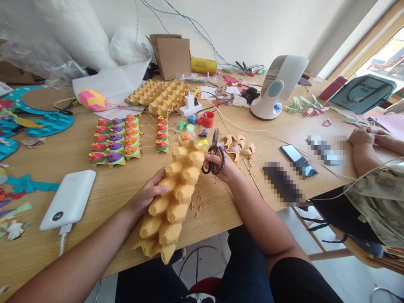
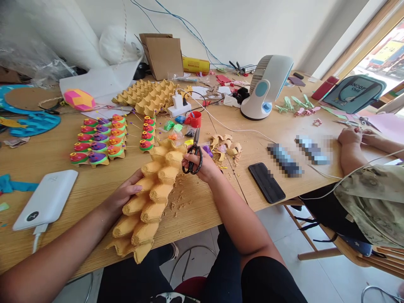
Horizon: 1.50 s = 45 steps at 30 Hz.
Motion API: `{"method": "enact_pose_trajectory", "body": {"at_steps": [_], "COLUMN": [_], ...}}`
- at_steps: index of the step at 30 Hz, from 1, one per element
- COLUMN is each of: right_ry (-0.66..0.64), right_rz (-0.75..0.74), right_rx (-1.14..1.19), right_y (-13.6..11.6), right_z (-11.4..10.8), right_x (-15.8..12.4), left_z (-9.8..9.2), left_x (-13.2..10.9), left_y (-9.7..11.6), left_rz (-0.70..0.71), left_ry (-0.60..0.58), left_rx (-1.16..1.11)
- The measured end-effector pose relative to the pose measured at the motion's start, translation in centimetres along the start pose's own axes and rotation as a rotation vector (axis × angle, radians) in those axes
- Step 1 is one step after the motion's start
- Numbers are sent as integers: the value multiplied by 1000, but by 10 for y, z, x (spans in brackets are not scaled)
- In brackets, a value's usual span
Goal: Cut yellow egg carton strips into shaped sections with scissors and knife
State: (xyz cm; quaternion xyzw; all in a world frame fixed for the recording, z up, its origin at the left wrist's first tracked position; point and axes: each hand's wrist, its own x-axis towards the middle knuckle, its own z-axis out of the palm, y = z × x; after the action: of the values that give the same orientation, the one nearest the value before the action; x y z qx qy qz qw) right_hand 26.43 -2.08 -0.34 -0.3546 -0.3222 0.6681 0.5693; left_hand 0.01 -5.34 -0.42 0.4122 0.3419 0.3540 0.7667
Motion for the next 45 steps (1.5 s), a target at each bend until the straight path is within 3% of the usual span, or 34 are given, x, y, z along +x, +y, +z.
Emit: {"method": "enact_pose_trajectory", "body": {"at_steps": [7,14,24,45], "right_ry": [5,9,-12,-1], "right_rz": [2,36,16,26], "right_rx": [11,37,69,77], "right_y": [1,1,2,4], "right_z": [-1,-3,-2,-5], "right_x": [0,1,2,4], "left_z": [-12,-5,-26,-21], "left_x": [5,2,11,10], "left_y": [-8,-4,-15,-12], "left_rz": [-9,-2,14,24], "left_ry": [-40,22,-77,-84], "left_rx": [1,-4,21,10]}}
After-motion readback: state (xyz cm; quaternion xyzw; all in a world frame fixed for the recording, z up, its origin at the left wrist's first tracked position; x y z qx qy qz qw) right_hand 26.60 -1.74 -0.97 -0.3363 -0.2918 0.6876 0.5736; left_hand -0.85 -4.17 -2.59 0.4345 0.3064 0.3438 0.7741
